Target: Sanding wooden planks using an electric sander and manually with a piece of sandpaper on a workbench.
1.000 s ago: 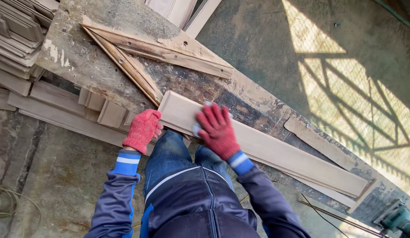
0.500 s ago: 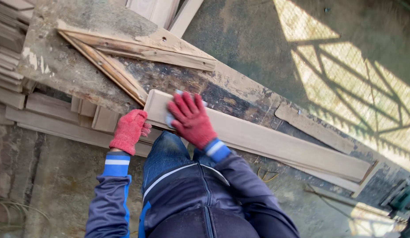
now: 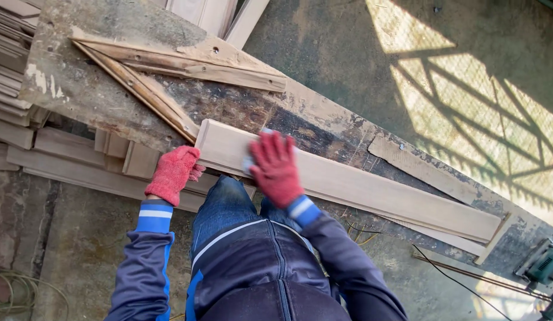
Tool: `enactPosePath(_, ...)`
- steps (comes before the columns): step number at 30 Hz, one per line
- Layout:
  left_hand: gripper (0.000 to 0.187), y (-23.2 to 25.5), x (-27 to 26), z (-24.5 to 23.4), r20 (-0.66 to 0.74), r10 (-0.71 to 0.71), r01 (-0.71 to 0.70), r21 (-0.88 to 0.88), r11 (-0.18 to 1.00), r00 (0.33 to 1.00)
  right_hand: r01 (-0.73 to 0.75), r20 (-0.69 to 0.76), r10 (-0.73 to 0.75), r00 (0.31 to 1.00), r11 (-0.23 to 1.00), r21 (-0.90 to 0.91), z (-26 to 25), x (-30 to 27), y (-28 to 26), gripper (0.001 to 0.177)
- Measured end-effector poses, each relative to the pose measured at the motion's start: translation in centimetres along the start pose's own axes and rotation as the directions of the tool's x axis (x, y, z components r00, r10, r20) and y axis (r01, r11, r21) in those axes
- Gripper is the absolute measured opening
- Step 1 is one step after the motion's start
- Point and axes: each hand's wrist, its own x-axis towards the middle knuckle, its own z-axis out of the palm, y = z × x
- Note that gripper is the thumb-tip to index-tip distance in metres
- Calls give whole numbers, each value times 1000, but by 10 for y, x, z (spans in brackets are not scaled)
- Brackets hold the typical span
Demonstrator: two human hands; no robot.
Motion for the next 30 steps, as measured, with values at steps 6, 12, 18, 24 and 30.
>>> enactPosePath(6,60,-86,65,-42,369,421,-396,918,-27,829,174,-19,-174,985,984,-25,20,80,-65,65)
enactPosePath(12,9,-15,-2,-6,-118,51,-66,-129,989,992,-173,-14,172,985,985,-19,-28,-74,75,60)
enactPosePath(18,23,70,-81,27,-142,858,-190,945,266,494,-604,-125,591,797,778,-173,-48,-237,171,67)
enactPosePath(24,83,80,-29,176,316,896,-474,869,-141,313,-653,-128,641,757,733,-191,-37,-238,167,68)
enactPosePath(30,77,91,-30,201,375,755,-498,864,-75,537,-567,-71,564,823,823,-40,-31,-129,86,70)
